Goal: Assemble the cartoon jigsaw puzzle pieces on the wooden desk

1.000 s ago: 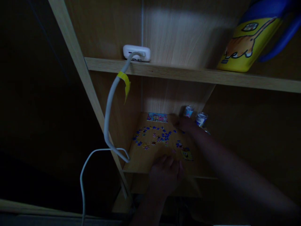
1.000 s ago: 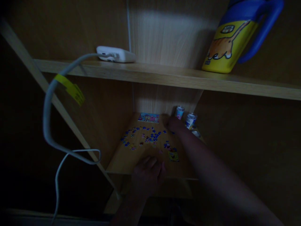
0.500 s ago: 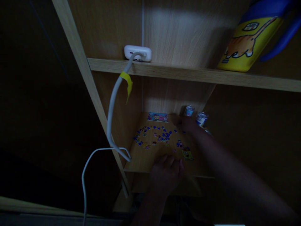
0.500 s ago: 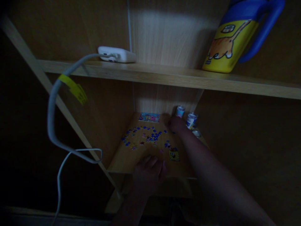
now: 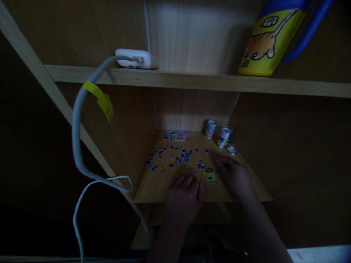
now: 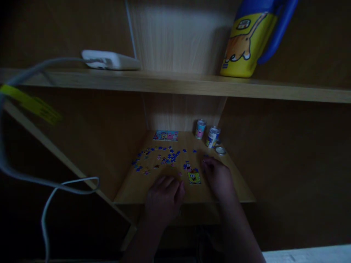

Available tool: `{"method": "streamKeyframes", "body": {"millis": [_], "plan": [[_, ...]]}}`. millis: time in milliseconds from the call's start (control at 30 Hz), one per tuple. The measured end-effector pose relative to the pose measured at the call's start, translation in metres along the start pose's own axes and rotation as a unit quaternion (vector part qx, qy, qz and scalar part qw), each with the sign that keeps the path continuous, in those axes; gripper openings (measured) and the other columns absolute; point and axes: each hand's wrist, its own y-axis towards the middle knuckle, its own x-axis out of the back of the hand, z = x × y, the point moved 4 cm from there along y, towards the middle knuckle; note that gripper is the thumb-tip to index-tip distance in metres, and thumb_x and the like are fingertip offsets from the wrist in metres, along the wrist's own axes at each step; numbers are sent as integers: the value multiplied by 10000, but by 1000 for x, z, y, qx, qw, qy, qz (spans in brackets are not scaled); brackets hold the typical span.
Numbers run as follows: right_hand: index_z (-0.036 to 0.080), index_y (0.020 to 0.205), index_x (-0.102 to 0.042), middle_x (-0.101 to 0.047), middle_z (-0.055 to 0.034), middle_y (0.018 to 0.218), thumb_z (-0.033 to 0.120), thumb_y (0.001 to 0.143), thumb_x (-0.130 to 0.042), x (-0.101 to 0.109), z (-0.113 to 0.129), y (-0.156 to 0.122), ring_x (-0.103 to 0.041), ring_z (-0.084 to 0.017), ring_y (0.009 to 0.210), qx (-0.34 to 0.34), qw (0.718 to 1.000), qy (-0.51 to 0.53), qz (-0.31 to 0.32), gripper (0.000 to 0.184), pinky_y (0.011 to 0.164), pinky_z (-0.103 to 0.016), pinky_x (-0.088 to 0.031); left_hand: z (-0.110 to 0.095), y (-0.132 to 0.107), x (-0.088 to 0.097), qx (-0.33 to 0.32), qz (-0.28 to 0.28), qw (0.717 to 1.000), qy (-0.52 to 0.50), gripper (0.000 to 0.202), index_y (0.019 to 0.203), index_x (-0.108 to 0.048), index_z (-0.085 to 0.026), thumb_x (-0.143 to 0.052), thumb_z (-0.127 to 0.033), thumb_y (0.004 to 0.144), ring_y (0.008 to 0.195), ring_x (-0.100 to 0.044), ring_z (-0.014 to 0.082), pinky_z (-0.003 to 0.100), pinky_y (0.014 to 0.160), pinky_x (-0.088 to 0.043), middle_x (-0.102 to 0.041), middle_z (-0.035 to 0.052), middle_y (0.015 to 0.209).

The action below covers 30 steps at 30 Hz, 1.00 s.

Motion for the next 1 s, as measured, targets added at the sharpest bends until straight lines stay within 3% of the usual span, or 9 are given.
{"method": "streamKeyframes", "body": {"millis": [100, 200, 300, 400, 633, 767, 1000], "plan": [[269, 1164, -830, -867, -113, 1220, 592, 1061, -649, 6, 3, -9, -840, -308, 1038, -8, 998, 51, -45, 384, 965, -441, -653, -2, 5, 0, -4, 42, 999, -16, 128, 918, -716, -235, -736, -200, 1039, 930, -729, 254, 449, 828, -608, -778, 48, 953], [265, 1249, -815, -867, -121, 1223, 650, 1039, -691, 7, 1, -14, -839, -312, 1071, -17, 992, 117, -37, 455, 966, -443, -660, -5, 7, -2, -28, 87, 995, -37, 50, 1094, -759, -245, -756, -234, 1045, 1105, -741, 287, 523, 1022, -609, -823, 63, 1152], [257, 1253, -816, -870, -124, 1200, 669, 1017, -723, 3, 0, -13, -837, -308, 1081, -25, 984, 175, -16, 484, 988, -448, -659, -8, 6, -3, -56, 110, 991, -42, 343, 1399, -725, -259, -770, -319, 1064, 1362, -684, 330, 607, 1219, -524, -767, 80, 1482], [244, 1174, -832, -866, -133, 1208, 679, 1008, -734, 0, 0, -9, -835, -303, 1080, -22, 979, 203, -9, 476, 1008, -449, -656, -7, 3, -4, -76, 138, 987, -45, 458, 1529, -665, -255, -744, -360, 1090, 1494, -613, 332, 635, 1332, -429, -684, 77, 1626], [248, 1200, -822, -866, -128, 1204, 661, 1027, -720, -2, -4, -9, -830, -302, 1111, -21, 982, 187, -6, 459, 1038, -451, -650, -2, 5, -1, -54, 146, 987, -50, 391, 1451, -718, -258, -757, -378, 1081, 1499, -614, 326, 618, 1338, -451, -706, 89, 1586], [254, 1202, -821, -862, -131, 1236, 662, 1031, -706, -4, -5, -10, -827, -315, 1136, -21, 985, 172, 6, 457, 1034, -464, -651, 4, 7, 2, -37, 145, 987, -57, 360, 1405, -729, -256, -786, -326, 1057, 1453, -651, 330, 658, 1365, -415, -740, 82, 1530], [265, 1204, -824, -858, -104, 1269, 617, 1044, -691, -5, -2, -10, -830, -295, 1123, 1, 991, 132, 2, 409, 998, -437, -652, 28, 10, 12, -1, 144, 988, -53, 281, 1354, -738, -243, -727, -257, 1074, 1450, -645, 346, 703, 1342, -423, -744, 91, 1504]]}}
